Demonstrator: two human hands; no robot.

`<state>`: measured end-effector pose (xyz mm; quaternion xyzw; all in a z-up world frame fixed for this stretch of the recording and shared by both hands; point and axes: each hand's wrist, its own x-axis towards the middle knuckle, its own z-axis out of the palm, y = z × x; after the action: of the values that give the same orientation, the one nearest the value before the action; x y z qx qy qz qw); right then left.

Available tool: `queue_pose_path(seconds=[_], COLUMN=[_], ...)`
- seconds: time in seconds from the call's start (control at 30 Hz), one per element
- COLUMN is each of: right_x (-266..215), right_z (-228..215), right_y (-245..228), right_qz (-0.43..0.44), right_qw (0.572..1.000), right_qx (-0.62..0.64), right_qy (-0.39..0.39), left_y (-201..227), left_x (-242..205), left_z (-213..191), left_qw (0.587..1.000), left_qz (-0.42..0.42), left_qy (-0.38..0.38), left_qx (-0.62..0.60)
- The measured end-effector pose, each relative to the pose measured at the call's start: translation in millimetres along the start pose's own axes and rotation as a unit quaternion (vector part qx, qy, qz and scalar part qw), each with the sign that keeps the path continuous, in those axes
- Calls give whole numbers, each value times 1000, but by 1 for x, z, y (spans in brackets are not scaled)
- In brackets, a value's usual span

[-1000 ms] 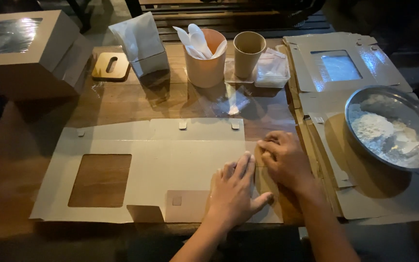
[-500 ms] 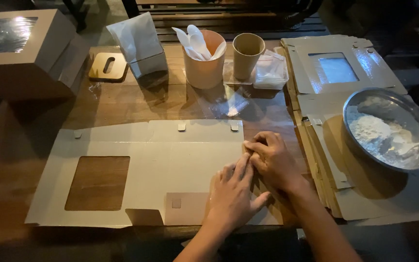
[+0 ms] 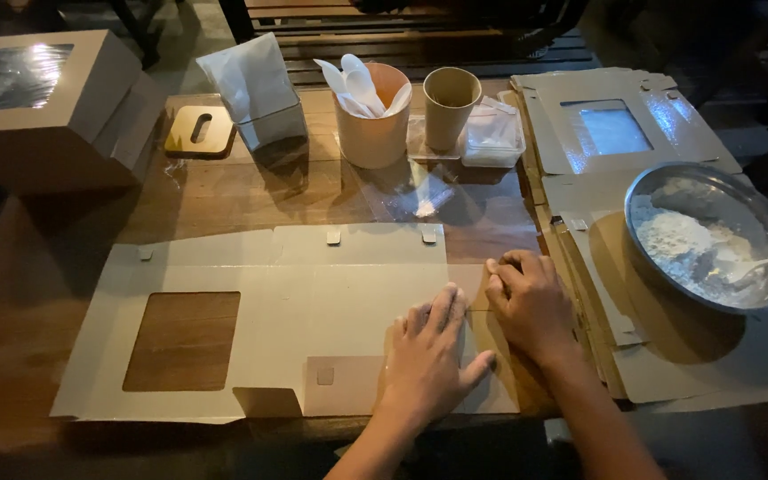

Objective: Assembling a cardboard pastry box by folding a flat template along pre-scored lines and securing the flaps.

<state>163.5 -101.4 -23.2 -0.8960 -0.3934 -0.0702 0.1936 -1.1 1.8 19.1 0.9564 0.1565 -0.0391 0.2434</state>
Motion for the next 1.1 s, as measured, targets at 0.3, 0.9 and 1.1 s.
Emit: queue_pose_path(seconds=[0.3, 0.9, 1.1], right_x=[-6, 15, 17], right_z=[5, 18, 15], right_y=[-4, -11, -12], right_qz=[-117, -210, -176], right_qw=[990, 975, 977], right_qx=[-76, 74, 93], right_qy=[37, -11, -76], left_y=[-7, -1, -1], left_x=[4, 4, 3], left_z=[18, 5, 6], left_qw=[999, 1000, 1000], left_qz=[9, -6, 1], left_qy=[38, -4, 15], left_qx=[15, 23, 15])
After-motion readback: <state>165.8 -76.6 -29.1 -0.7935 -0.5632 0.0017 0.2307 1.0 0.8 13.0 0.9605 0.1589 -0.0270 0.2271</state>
